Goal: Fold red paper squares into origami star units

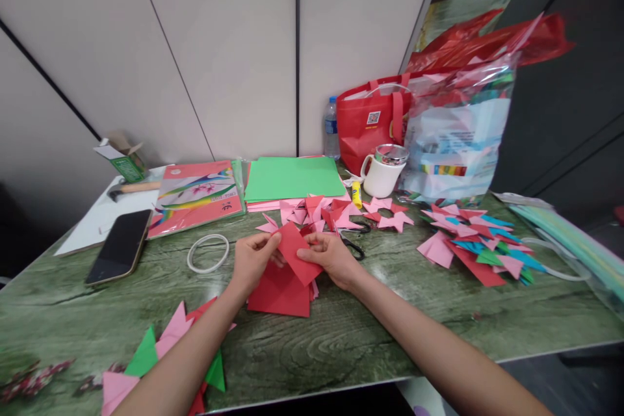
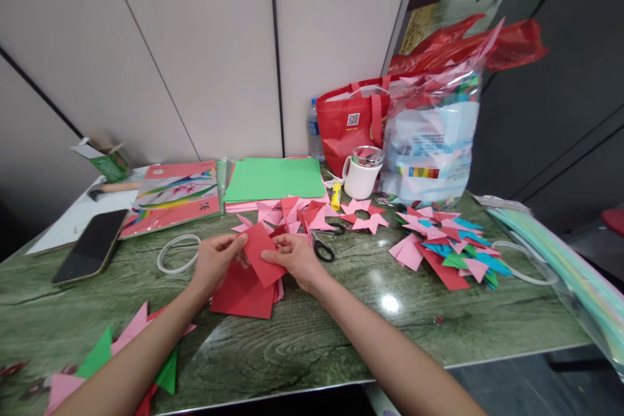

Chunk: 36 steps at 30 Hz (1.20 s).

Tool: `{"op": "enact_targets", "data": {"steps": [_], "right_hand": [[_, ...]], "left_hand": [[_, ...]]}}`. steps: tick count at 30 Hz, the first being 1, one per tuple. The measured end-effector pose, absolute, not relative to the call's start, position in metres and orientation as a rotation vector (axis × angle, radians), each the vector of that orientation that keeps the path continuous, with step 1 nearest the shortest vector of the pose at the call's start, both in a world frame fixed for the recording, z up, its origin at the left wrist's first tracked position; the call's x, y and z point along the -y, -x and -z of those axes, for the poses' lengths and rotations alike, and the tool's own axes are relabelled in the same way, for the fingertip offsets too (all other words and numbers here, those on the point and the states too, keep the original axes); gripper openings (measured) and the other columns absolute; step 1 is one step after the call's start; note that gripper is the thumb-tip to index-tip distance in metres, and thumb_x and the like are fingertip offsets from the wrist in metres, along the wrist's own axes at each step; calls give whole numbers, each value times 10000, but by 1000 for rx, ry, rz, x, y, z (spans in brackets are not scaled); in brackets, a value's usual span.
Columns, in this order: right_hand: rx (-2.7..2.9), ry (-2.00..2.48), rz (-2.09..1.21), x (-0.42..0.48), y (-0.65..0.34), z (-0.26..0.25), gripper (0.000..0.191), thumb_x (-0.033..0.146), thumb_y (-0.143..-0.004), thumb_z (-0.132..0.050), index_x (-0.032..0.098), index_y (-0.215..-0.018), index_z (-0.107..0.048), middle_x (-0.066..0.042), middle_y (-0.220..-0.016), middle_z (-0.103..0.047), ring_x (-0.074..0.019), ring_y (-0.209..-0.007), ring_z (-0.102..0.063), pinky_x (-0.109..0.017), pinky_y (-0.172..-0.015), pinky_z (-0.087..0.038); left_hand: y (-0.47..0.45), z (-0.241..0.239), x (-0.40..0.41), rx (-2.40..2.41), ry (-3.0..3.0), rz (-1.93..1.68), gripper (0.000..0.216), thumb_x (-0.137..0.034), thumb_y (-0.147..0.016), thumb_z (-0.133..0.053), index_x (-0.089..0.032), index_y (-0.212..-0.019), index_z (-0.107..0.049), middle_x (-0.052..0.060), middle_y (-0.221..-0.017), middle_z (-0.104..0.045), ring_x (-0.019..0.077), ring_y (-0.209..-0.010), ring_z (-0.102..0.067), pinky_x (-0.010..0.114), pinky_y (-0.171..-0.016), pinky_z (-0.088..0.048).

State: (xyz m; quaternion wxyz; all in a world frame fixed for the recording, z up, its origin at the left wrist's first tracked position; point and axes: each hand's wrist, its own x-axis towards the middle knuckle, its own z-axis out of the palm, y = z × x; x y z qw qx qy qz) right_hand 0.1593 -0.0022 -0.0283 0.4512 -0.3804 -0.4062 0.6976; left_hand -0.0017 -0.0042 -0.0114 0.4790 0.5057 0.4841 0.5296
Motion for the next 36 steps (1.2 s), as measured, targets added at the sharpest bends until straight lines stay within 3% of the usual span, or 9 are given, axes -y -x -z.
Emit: {"op": "enact_targets", "data": {"steps": [3, 5, 11, 17, 20, 23, 28, 31, 36], "right_hand": [[976, 850, -1706, 2, -160, 26, 359, 325, -533, -790, 180, -752, -545, 55, -544, -608, -92, -491, -550, -194, -495, -398], [946, 819, -1770, 1, -162, 24, 314, 325, -560, -779, 163, -713, -558, 41, -581, -608, -74, -501, -530, -171, -477, -383], [759, 764, -1980, -10, -173, 22, 278, 357, -611, -756, 117, -706, -652, -25, -669, -626, -31, -460, -412, -130, -362, -290], [935, 851, -1848, -8, -172, 19, 407, 531, -732, -592, 128, -720, -648, -54, -622, -634, -73, -448, -466, -158, -339, -302], [1064, 885, -1674, -4, -167, 19, 552, 663, -746, -442, 150, -740, -646, -24, -493, -567, -120, -443, -511, -197, -356, -364], [1149, 851, -1506, -3, -166, 22, 600, 716, -732, -366, 180, -765, -634, -43, -627, -621, -168, -589, -585, -255, -466, -464], [1230, 837, -1312, -3, -168, 25, 383, 413, -606, -732, 187, -881, -591, -21, -825, -658, -171, -763, -611, -280, -698, -489], [1193, 842, -1318, -3, -169, 25, 293, 329, -627, -726, 169, -833, -595, -27, -794, -668, -160, -720, -616, -270, -672, -485], [1123, 831, -1339, -4, -168, 28, 247, 311, -626, -725, 157, -782, -609, -29, -758, -683, -161, -678, -625, -271, -643, -492]], "left_hand": [[1, 9, 5, -1116, -1156, -1285, 335, -267, -683, -643, -132, -989, -668, -47, -415, -570, 87, -322, -501, 176, -338, -381], [2, 7, 5, -1077, -1130, -1256, 406, -259, -678, -644, -135, -1065, -639, -53, -424, -558, 67, -316, -469, 164, -332, -358], [4, 3, 5, -977, -1245, -1113, 385, -300, -638, -693, -125, -981, -681, 44, -609, -682, 166, -550, -625, 290, -565, -508], [6, 6, 3, -1261, -1505, -1314, 147, -295, -668, -668, -160, -700, -715, -1, -545, -605, 111, -494, -509, 220, -490, -405], [10, 6, 1, -1277, -1636, -1416, 110, -281, -672, -675, -180, -650, -713, -2, -588, -546, 121, -590, -482, 224, -553, -380], [14, 5, -1, -1286, -1700, -1421, 114, -286, -679, -673, -190, -630, -712, -1, -624, -488, 126, -625, -461, 232, -582, -371], [14, 6, -2, -1217, -1719, -1314, 151, -297, -702, -653, -179, -620, -701, 35, -752, -556, 153, -730, -530, 245, -653, -405], [12, 7, 0, -1217, -1697, -1284, 147, -298, -703, -650, -170, -660, -706, 58, -805, -637, 178, -781, -571, 259, -695, -427], [8, 10, 2, -1312, -1538, -1205, 231, -354, -690, -650, -133, -726, -705, 36, -665, -683, 156, -599, -587, 230, -549, -438]]}}
